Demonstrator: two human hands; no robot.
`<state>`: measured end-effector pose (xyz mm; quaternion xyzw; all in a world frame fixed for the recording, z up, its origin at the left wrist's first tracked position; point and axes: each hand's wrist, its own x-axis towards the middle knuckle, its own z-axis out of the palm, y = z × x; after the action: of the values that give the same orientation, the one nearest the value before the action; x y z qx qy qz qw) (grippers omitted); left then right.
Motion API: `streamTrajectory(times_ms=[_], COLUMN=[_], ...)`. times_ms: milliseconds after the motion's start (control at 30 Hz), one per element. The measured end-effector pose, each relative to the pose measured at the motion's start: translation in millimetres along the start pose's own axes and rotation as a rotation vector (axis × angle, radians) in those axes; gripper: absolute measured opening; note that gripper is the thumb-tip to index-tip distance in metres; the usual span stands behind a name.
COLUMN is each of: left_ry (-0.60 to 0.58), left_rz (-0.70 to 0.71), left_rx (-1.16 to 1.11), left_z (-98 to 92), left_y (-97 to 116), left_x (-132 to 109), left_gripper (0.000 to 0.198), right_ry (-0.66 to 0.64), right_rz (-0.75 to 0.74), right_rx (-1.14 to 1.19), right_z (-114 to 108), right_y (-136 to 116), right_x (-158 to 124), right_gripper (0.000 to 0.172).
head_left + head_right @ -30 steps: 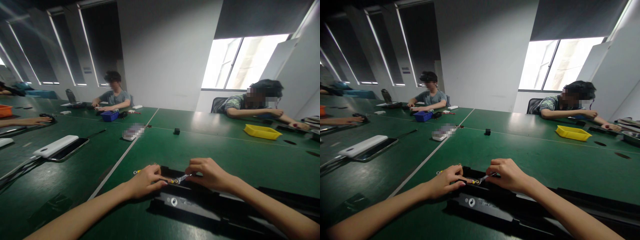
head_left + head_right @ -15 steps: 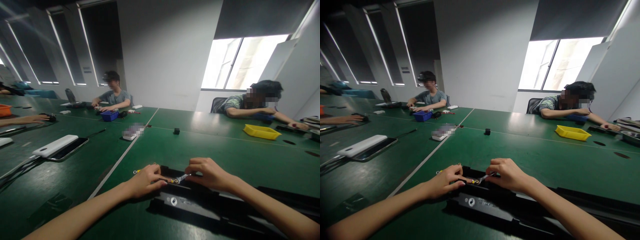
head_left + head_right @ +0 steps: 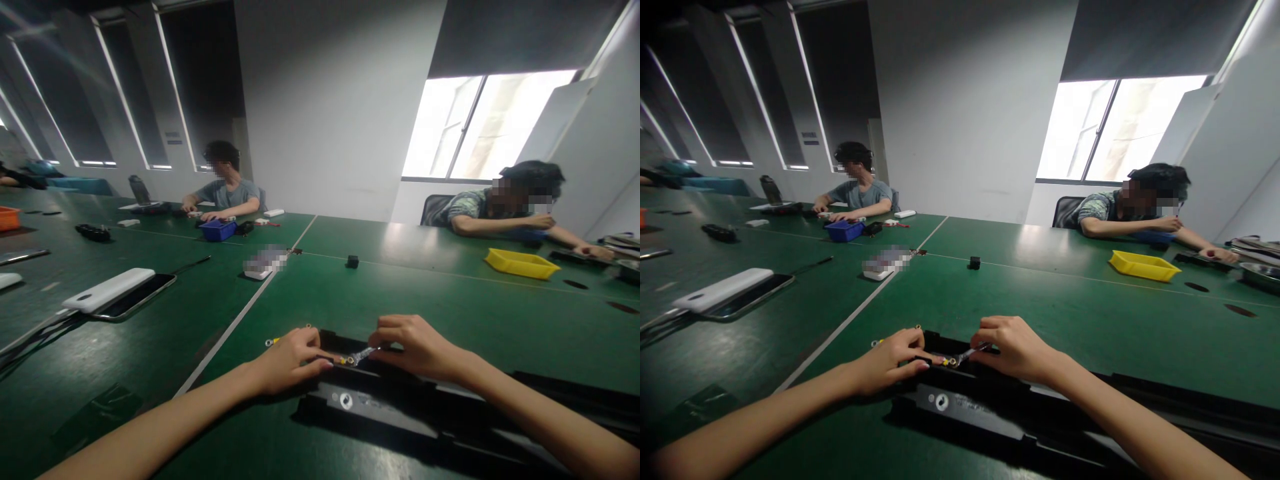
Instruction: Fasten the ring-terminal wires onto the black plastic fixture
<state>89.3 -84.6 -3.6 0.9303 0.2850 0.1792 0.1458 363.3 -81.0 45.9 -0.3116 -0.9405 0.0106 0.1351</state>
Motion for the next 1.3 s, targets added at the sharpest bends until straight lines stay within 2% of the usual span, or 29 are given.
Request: streamTrajectory(times_ms=[1300], left_ry=[-0.001], left_rz=[0.012], left_rx=[0.017], left_z=[1.3], left_y=[-1.7], left_x=[0.6], left_gripper=[0.035], right_ry=[-0.016], right_rz=[0.007], right_rx=[-0.006], right_z=[0.8], right_y=[-0.2], right_x=[-0.8], right_gripper=[0.022])
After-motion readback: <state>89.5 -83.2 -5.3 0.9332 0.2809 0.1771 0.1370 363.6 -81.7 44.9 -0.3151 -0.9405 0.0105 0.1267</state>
